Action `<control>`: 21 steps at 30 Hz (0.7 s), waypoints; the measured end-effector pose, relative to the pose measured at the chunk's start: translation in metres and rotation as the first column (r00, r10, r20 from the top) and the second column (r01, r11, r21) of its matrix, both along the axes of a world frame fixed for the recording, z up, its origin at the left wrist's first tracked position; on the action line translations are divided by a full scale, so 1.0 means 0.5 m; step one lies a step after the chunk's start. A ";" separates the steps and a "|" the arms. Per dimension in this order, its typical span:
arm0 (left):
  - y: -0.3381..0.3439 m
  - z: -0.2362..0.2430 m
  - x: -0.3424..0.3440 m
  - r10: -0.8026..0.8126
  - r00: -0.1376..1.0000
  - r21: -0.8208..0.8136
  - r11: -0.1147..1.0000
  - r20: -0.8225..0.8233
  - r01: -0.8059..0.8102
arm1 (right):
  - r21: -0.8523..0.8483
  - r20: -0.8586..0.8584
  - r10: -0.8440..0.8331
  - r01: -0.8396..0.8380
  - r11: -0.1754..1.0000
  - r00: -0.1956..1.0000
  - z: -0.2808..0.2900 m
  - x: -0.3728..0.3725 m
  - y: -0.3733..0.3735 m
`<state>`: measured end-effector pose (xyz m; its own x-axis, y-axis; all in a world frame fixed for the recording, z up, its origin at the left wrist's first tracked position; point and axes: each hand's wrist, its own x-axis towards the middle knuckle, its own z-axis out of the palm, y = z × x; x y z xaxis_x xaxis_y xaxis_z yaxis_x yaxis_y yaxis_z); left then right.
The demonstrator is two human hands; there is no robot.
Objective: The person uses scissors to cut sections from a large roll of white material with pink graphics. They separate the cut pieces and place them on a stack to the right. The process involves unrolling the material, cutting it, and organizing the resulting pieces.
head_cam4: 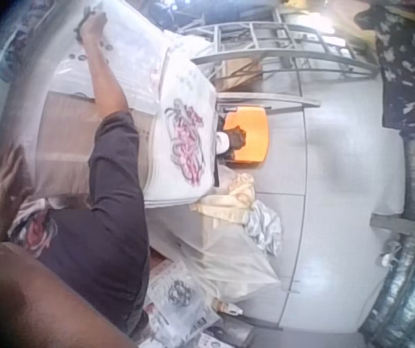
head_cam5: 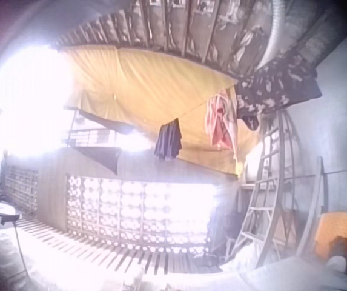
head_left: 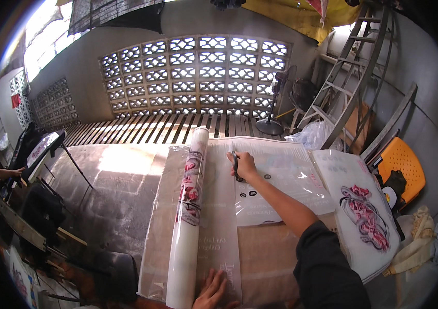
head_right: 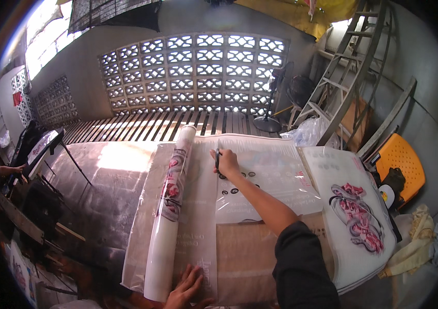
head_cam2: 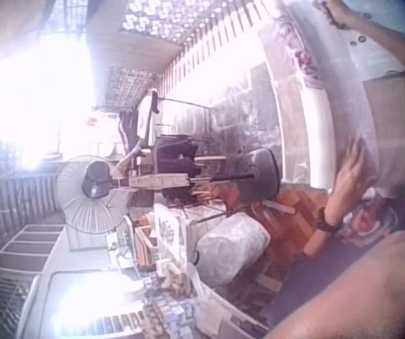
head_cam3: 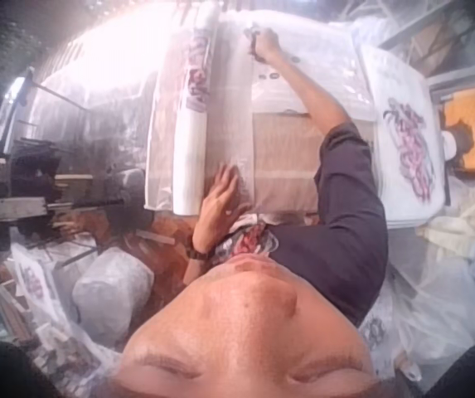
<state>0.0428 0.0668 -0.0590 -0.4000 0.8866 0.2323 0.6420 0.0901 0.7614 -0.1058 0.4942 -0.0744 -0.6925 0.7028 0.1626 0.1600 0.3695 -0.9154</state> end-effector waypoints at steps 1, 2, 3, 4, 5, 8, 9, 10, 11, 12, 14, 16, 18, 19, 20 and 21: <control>0.000 -0.001 -0.001 -0.003 1.000 0.000 1.000 0.000 0.003 | 0.005 0.003 -0.001 0.001 1.000 1.000 -0.002 -0.007 0.009; 0.000 -0.002 -0.002 -0.005 1.000 -0.001 1.000 0.000 0.005 | 0.010 0.005 -0.002 0.001 1.000 1.000 -0.003 -0.015 0.018; -0.001 -0.002 -0.001 0.000 1.000 -0.008 1.000 0.012 0.000 | -0.002 0.008 -0.005 0.005 1.000 1.000 -0.005 -0.027 0.024; 0.000 -0.001 0.001 0.001 1.000 -0.013 1.000 0.028 -0.001 | -0.012 0.013 -0.012 0.012 1.000 1.000 -0.007 -0.036 0.035; 0.000 0.001 0.002 0.002 0.999 -0.018 1.000 0.043 -0.001 | -0.021 0.018 -0.019 0.020 1.000 1.000 -0.009 -0.045 0.046; -0.001 0.010 0.003 0.015 0.999 -0.013 1.000 0.028 -0.015 | 0.125 0.028 -0.071 0.067 0.990 0.997 -0.002 -0.072 0.065; 0.000 0.010 0.002 0.007 1.000 -0.007 1.000 0.021 -0.006 | 0.133 0.025 -0.119 0.115 0.984 0.993 0.007 -0.069 0.078; -0.002 0.007 0.002 0.009 1.000 -0.006 1.000 0.018 -0.008 | 0.137 0.026 -0.157 0.152 0.979 0.987 0.016 -0.065 0.088; -0.003 0.003 0.004 -0.001 1.000 -0.009 1.000 0.020 0.001 | 0.164 0.063 -0.189 0.177 0.971 0.980 0.028 -0.045 0.100; 0.001 0.002 0.003 -0.010 1.000 0.007 1.000 0.014 0.010 | 0.535 0.020 -0.286 0.232 0.813 0.958 0.026 -0.031 0.134; -0.003 -0.002 0.003 0.007 1.000 0.008 1.000 0.022 -0.007 | 0.857 0.073 -0.430 0.164 0.488 0.900 0.047 0.014 0.088; -0.003 -0.005 0.002 0.015 1.000 0.017 1.000 -0.002 -0.015 | 0.784 0.362 -0.409 -0.036 0.619 0.838 0.081 0.094 0.049; 0.001 -0.010 0.004 -0.002 1.000 0.048 0.999 0.017 0.001 | 0.763 0.483 -0.345 -0.193 0.616 0.805 0.080 0.220 0.012; -0.001 -0.020 0.005 0.016 0.999 0.078 0.997 -0.029 -0.014 | 0.698 0.560 -0.284 -0.259 0.668 0.778 0.117 0.281 -0.055; -0.004 -0.019 0.011 0.017 0.999 0.088 0.996 -0.048 -0.013 | 0.539 0.596 -0.127 -0.277 0.795 0.793 0.138 0.350 -0.104; -0.006 -0.015 0.016 0.023 0.997 0.097 0.995 -0.068 -0.016 | 0.357 0.594 0.036 -0.303 0.884 0.804 0.168 0.413 -0.154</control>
<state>0.0509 0.0636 -0.0666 -0.3966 0.8511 0.3440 0.6924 0.0313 0.7208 0.1008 0.4174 0.0094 -0.8531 0.5201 -0.0429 0.4849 0.7597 -0.4333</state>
